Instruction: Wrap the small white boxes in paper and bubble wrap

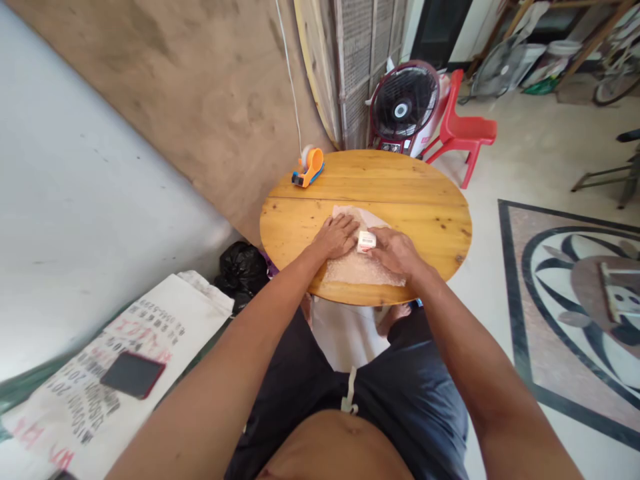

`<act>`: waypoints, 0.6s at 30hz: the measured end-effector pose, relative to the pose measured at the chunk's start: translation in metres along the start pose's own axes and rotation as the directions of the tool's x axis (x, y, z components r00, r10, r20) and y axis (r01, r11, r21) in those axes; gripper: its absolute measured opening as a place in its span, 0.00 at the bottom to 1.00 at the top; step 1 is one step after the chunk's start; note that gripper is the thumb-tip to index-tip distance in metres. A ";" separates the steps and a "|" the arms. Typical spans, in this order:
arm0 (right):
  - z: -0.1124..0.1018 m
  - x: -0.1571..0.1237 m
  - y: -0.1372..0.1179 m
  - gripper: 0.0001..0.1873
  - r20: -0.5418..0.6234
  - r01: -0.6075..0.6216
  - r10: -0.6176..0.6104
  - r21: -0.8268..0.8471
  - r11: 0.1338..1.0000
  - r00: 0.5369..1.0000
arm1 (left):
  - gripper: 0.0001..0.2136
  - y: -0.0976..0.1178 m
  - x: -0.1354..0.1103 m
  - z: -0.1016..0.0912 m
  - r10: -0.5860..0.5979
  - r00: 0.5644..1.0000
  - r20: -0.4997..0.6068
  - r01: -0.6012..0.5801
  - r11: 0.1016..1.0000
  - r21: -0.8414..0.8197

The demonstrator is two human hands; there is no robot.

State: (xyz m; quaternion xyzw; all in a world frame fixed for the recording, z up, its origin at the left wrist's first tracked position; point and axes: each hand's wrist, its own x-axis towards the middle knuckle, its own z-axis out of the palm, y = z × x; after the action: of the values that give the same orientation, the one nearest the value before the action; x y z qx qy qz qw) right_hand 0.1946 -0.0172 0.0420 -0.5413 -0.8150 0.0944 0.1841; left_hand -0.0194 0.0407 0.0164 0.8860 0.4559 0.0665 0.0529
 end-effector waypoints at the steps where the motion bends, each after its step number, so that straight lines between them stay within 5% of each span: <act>1: 0.000 -0.001 0.000 0.28 -0.006 0.005 -0.005 0.005 1.000 1.000 | 0.29 0.000 0.000 0.000 0.001 1.000 -0.003 -0.001 1.000 0.000; 18: 0.005 -0.038 -0.010 0.27 -0.073 0.151 -0.142 0.154 0.976 0.987 | 0.35 -0.002 0.001 0.000 0.001 0.999 0.037 -0.001 1.000 -0.005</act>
State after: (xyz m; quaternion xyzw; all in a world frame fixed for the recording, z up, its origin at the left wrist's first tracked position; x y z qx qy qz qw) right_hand 0.1976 -0.0560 0.0336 -0.4659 -0.8365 0.1285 0.2581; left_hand -0.0207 0.0426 0.0161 0.8871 0.4543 0.0514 0.0633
